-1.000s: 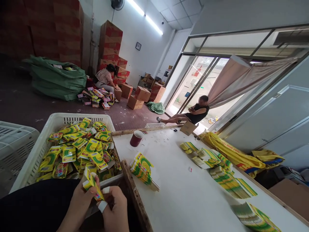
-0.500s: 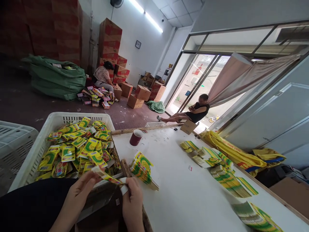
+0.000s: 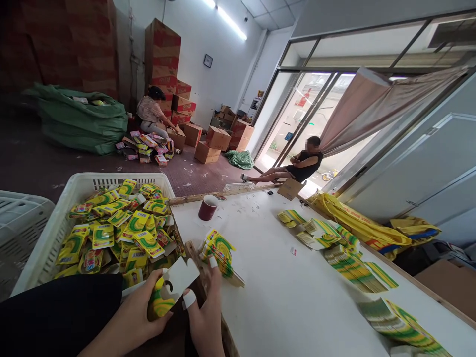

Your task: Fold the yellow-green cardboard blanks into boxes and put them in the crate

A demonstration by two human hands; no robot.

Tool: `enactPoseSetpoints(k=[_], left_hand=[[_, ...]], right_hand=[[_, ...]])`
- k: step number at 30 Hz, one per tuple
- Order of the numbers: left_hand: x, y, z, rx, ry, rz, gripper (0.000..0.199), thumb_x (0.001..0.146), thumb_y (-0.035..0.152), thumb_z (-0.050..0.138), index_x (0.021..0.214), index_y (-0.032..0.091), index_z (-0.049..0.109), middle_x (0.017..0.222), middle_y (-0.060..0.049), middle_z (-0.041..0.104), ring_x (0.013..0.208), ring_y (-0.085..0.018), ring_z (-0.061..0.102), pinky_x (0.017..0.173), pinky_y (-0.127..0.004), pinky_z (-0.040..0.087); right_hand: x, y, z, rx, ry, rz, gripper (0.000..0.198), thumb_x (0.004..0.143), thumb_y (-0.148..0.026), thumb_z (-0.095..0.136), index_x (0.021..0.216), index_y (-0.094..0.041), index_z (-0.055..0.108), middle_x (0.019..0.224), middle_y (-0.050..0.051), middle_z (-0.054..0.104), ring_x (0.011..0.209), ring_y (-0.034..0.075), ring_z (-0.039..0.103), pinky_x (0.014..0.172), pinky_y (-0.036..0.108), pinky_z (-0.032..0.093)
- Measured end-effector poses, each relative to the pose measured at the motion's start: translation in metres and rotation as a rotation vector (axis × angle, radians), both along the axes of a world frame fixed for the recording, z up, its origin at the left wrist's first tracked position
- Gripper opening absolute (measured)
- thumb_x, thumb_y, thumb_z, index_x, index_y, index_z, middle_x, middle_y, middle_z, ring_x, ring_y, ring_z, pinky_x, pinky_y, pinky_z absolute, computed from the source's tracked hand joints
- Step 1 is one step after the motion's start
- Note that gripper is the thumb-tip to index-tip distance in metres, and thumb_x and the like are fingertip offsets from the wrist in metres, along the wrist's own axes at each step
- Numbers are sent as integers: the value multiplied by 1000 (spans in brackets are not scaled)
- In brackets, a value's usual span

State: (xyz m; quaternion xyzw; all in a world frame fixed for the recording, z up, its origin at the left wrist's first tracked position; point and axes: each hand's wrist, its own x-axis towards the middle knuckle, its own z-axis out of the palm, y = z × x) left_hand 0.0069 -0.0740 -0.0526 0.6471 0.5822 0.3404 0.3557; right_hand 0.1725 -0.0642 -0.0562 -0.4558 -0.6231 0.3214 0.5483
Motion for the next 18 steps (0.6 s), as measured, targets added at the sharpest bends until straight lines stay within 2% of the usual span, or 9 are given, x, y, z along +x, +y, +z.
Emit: enactPoseSetpoints(k=[3,5,8,11,15,18], left_hand=[[0,-1,0,12,16,-30,67,70,30,59,132,19,39,122,-12,67,111,-28,65,93,-37,52],[1,-2,-1,22,18,-29,66,71,30,57,133,18,36,123,-13,66,110,-28,65,91,-37,52],[4,-4,-4,47,-2,-28,62,72,30,55,130,18,38,118,-12,67,106,-28,66,88,-37,53],[7,-5,-6,66,-29,-32,60,69,23,54,127,21,43,115,-10,67,103,-27,67,85,-34,53],[11,-4,-8,53,-39,-51,62,61,15,56,121,25,50,122,-9,65,105,-27,67,86,-30,52],[10,-3,-8,59,-73,-80,66,57,13,57,122,25,50,128,-9,63,113,-28,64,93,-30,50]], right_hand=[[-6,-2,-3,-241,167,192,53,93,-50,50,138,-22,50,136,11,59,127,26,55,105,40,45],[-9,-6,-4,-315,154,170,47,94,-51,48,129,-22,60,130,8,63,128,24,53,109,36,41],[-13,-7,-13,-291,128,24,44,90,-51,53,121,-22,66,125,7,67,126,24,54,110,34,40],[-17,0,-29,-290,190,-70,42,84,-51,62,113,-22,70,115,7,72,116,25,61,101,33,48],[-21,11,-43,-444,362,80,53,79,-58,64,115,-19,70,89,8,76,88,27,71,80,38,58],[-20,10,-42,-441,343,131,55,83,-58,61,122,-20,67,92,9,76,95,28,71,83,40,58]])
